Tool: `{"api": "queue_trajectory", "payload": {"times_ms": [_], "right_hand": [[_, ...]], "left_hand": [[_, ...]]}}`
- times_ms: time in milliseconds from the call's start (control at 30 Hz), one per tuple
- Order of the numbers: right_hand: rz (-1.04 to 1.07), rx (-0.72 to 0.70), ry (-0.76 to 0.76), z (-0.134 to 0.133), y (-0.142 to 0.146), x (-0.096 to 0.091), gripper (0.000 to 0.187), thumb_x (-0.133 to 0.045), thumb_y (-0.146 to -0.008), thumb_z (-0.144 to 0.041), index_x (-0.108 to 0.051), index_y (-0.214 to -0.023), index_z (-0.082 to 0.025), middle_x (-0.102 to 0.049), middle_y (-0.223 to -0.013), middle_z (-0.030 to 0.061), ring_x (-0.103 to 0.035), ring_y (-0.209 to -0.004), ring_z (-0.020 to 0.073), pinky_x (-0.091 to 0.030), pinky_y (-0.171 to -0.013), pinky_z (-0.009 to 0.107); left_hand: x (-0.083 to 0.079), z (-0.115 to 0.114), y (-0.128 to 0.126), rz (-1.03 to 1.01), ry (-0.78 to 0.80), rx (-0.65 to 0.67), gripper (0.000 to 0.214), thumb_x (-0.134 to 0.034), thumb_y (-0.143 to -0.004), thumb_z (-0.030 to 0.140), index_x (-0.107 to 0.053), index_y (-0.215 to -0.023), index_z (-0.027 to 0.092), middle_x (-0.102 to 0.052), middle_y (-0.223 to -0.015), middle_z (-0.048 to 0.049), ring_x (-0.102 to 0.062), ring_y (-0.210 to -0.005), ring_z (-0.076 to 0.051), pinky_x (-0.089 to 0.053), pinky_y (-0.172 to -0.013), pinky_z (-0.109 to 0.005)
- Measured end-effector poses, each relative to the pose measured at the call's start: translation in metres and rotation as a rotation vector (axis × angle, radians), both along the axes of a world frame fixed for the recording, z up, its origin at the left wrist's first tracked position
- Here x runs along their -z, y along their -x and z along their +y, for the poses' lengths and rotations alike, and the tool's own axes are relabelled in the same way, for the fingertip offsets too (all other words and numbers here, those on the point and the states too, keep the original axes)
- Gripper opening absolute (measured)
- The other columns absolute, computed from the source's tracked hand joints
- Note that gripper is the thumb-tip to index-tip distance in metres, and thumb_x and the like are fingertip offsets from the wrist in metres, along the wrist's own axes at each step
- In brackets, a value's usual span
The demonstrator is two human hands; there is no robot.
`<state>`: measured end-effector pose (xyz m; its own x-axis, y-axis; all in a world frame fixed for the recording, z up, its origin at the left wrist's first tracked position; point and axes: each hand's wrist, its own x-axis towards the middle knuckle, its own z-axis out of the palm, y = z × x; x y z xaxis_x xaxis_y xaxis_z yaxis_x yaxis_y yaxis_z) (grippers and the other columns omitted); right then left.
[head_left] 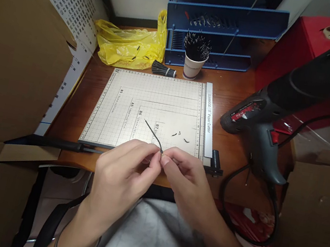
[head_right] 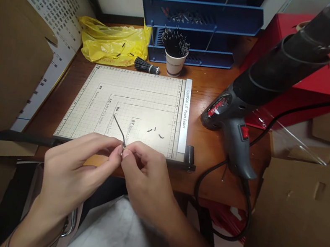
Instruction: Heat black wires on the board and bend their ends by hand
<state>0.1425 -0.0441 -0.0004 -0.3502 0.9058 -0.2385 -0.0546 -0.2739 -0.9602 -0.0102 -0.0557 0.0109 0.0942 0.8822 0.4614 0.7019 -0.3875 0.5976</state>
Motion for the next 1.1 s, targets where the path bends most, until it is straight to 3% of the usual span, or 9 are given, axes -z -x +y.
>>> {"api": "queue_trajectory", "payload": {"times_ms": [300, 467, 667, 867, 1033, 1100], "right_hand": [[0.077, 0.021, 0.031, -0.002, 0.0, 0.0, 0.03, -0.053, -0.101, -0.029, -0.052, -0.072, -0.02, -0.033, -0.065, -0.0056, -0.026, -0.061, 0.0108, -0.024, -0.054, 0.026], [0.047, -0.039, 0.098, -0.013, -0.001, -0.004, 0.029, -0.053, -0.098, -0.026, -0.049, -0.07, -0.02, -0.034, -0.062, -0.0064, -0.026, -0.057, 0.0099, -0.022, -0.052, 0.026], [0.086, -0.026, 0.147, -0.013, -0.002, 0.004, 0.024, -0.055, -0.101, -0.032, -0.059, -0.08, -0.021, -0.032, -0.052, -0.0095, -0.022, -0.048, 0.009, -0.019, -0.048, 0.026], [0.03, -0.101, 0.139, -0.008, -0.008, 0.001, 0.026, -0.055, -0.101, -0.031, -0.058, -0.077, -0.021, -0.035, -0.054, -0.0077, -0.026, -0.05, 0.0094, -0.019, -0.046, 0.026], [0.011, -0.125, 0.14, -0.01, -0.016, -0.002, 0.027, -0.056, -0.1, -0.033, -0.057, -0.076, -0.021, -0.034, -0.056, -0.0078, -0.025, -0.05, 0.0093, -0.021, -0.048, 0.026], [-0.047, -0.122, 0.106, -0.01, -0.022, -0.002, 0.026, -0.057, -0.099, -0.033, -0.059, -0.077, -0.021, -0.039, -0.06, -0.0061, -0.031, -0.054, 0.01, -0.025, -0.051, 0.026]], "left_hand": [[-0.001, 0.0, 0.0, 0.021, 0.014, -0.022, 0.009, -0.067, -0.091, 0.009, -0.068, -0.088, 0.018, -0.071, -0.078, 0.002, -0.064, -0.067, -0.009, -0.05, -0.065, -0.024], [-0.002, 0.011, 0.021, 0.074, -0.013, -0.214, 0.008, -0.069, -0.092, 0.018, -0.071, -0.086, 0.021, -0.074, -0.08, 0.0019, -0.066, -0.067, -0.012, -0.054, -0.065, -0.026], [0.002, 0.012, 0.03, -0.033, -0.001, -0.294, 0.004, -0.072, -0.091, 0.021, -0.075, -0.09, 0.023, -0.076, -0.082, 0.0022, -0.068, -0.067, -0.012, -0.057, -0.063, -0.023], [0.012, 0.02, 0.025, -0.057, 0.016, -0.269, 0.004, -0.071, -0.091, 0.022, -0.074, -0.089, 0.021, -0.074, -0.081, 0.0009, -0.067, -0.065, -0.011, -0.058, -0.06, -0.022], [0.019, 0.034, 0.035, -0.072, 0.0, -0.312, 0.006, -0.069, -0.092, 0.023, -0.074, -0.091, 0.021, -0.074, -0.082, 0.0005, -0.067, -0.064, -0.012, -0.054, -0.058, -0.023], [0.022, 0.038, 0.039, -0.016, -0.006, -0.3, 0.007, -0.068, -0.092, 0.023, -0.074, -0.091, 0.02, -0.074, -0.081, 0.0004, -0.064, -0.062, -0.012, -0.05, -0.058, -0.024]]}}
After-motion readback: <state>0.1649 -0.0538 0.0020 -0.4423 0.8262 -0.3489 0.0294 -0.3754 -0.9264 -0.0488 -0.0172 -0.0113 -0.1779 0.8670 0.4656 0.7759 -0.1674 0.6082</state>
